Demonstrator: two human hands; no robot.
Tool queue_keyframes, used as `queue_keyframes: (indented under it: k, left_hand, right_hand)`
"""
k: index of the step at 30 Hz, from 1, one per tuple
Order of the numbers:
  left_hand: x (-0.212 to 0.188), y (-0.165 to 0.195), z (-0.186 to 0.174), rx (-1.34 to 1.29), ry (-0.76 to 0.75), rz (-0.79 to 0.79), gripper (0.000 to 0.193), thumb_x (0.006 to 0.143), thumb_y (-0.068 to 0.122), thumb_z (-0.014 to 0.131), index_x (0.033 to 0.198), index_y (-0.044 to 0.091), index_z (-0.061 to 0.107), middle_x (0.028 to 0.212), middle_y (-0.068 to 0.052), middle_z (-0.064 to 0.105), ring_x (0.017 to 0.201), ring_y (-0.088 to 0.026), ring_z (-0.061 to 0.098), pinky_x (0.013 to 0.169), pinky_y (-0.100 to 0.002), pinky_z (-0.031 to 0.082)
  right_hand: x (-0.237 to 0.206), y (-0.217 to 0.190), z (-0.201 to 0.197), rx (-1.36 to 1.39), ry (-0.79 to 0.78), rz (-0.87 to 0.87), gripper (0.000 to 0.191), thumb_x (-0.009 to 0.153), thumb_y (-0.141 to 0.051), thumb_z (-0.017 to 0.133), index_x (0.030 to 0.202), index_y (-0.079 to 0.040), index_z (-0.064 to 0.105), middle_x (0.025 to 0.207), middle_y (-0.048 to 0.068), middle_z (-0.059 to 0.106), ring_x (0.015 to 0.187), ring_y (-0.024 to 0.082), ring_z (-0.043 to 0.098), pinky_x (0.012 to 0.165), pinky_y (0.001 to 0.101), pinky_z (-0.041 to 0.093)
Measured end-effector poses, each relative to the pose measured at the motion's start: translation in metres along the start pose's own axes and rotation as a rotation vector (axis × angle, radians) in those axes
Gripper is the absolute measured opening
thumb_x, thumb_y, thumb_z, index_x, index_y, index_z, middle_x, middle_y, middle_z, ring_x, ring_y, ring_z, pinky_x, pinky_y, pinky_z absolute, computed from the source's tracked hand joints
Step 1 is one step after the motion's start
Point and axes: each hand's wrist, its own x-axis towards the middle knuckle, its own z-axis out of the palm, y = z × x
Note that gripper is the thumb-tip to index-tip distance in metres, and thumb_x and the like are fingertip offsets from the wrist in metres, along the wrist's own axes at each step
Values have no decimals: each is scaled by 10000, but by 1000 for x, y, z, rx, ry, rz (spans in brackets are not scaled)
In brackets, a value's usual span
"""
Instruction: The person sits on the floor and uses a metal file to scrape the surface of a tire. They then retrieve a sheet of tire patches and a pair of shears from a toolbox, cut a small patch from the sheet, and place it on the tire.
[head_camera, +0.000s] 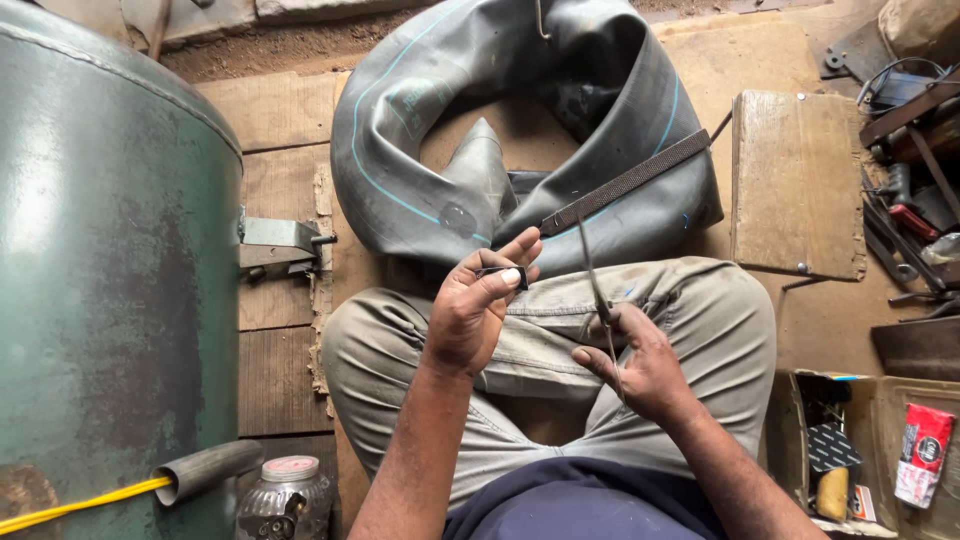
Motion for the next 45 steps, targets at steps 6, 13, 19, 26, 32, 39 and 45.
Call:
queue_keyframes:
  k: [6,13,19,26,32,39,45]
  left_hand:
    - [-3,4,10,301,60,36,57,933,8,660,987,13,677,1393,-234,624,1276,-282,619,1080,-393,500]
    - [-8,-6,11,379,40,58,69,951,47,701,988,4,662,1333,-208,669,1239,-271,664,1083,-416,547]
    - [-10,-10,8,398,-3,73,105,975,75,708,1022,1,649,1240,-201,714,1190,-275,693,1065,-432,566]
    - [-13,-9,10,399,-37,67,149,986,75,710,1078,-28,655,1248,-203,711,1201,-268,695,1074,-419,563]
    - [-14,-6,15,404,-32,34,315,982,83,702,1254,-65,650,1228,-194,722,1192,-260,695,1065,-393,565]
    - [-14,-5,20,411,-22,41,303,990,75,693,1250,-74,651,1224,-192,721,1182,-257,701,1053,-393,580]
    - [-13,-5,21,381,-2,41,234,981,54,702,1183,-60,671,1219,-189,720,1179,-263,698,1049,-396,579]
  right_hand:
    - [12,-13,-11,-151,-124,40,601,630,-494,895,910,-26,642,821,86,609,765,227,611,727,359,515]
    - [10,-17,-5,-309,-148,-54,677,618,-575,875,877,-7,613,820,134,601,781,312,614,711,420,500]
    - [12,-22,-4,-360,-151,-52,679,644,-617,839,866,-16,615,819,133,612,793,316,627,713,433,503]
    - [13,-25,-5,-335,-158,-53,646,659,-607,837,861,-32,623,785,107,620,756,292,642,694,419,514]
    - [12,-23,-6,-326,-153,-70,628,676,-604,825,859,-39,619,770,106,610,734,285,638,668,418,510]
    - [12,-17,-4,-383,-135,-89,628,681,-620,823,798,-46,597,720,106,586,681,283,612,638,422,499]
    - [11,-8,-1,-351,-92,-117,591,692,-592,827,759,-51,597,686,92,600,653,273,615,608,412,493]
